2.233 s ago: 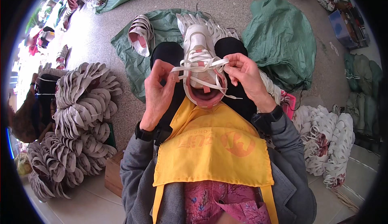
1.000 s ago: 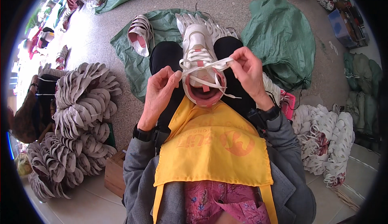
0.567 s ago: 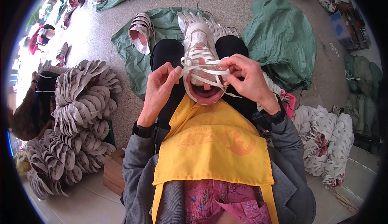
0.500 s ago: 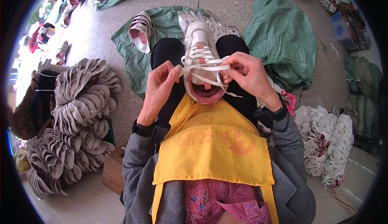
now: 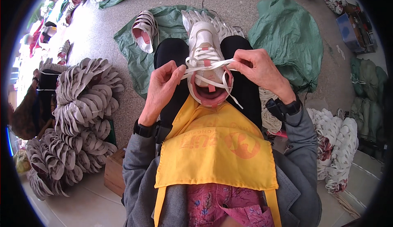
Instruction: Lacing a pair of athletic shoes as part of the manufacturing process.
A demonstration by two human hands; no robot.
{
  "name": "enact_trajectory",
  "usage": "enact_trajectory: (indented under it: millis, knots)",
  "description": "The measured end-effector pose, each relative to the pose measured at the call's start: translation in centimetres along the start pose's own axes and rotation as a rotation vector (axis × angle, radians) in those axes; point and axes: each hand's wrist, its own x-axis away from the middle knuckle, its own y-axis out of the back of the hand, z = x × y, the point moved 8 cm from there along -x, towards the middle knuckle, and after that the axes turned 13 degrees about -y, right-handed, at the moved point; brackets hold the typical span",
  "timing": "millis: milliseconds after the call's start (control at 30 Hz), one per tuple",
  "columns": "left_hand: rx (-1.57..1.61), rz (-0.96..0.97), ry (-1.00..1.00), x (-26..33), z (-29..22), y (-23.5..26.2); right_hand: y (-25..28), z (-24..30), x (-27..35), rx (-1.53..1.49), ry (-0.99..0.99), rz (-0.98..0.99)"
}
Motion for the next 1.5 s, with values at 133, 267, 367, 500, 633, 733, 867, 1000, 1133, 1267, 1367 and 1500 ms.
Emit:
enact_trajectory:
  millis: [133, 267, 367, 500, 633, 733, 867, 1000, 1133, 1267, 1367, 1500]
  knots:
    - [-0.052, 0.002, 0.018, -0.2, 0.4, 0.1, 1.1, 0.1, -0.2, 0.076, -0.012, 0.005]
    - [-0.041, -0.005, 0.017, -0.4, 0.7, 0.2, 0.7, -0.1, 0.2, 0.017, -0.037, 0.054]
    - [-0.029, 0.004, 0.028, -0.3, 0.6, 0.0, 0.2, -0.6, 0.5, -0.029, -0.079, 0.061]
    - [0.007, 0.039, 0.058, 0.1, 0.2, -0.1, -0.4, -1.5, 1.2, -0.136, -0.157, 0.108]
    - [0.035, -0.013, 0.044, 0.0, 0.2, -0.2, -1.3, -3.1, 1.5, -0.278, -0.23, 0.105]
    - [0.012, 0.006, 0.08, 0.1, 0.0, -0.1, -1.6, -3.7, 1.9, -0.288, -0.25, 0.108]
    - [0.063, -0.004, -0.003, 0.0, -0.4, 0.1, -2.3, -4.0, 2.6, -0.405, -0.268, 0.162]
    - [0.104, -0.006, -0.072, -0.1, -0.6, 0.0, -2.6, -5.1, 2.9, -0.46, -0.288, 0.165]
    - [-0.076, -0.05, -0.175, -0.3, -2.0, 0.2, -2.8, -4.9, 2.8, -0.491, -0.261, 0.12]
    - [-0.371, -0.031, -0.313, -0.4, -4.1, 0.4, -3.0, -5.1, 2.7, -0.5, -0.255, 0.101]
    - [-0.572, 0.022, -0.394, -0.2, -5.0, 0.0, -3.3, -4.5, 2.7, -0.512, -0.26, 0.11]
    - [-0.517, 0.167, -0.25, 0.0, -3.2, -0.7, -3.8, -3.9, 2.8, -0.523, -0.259, 0.134]
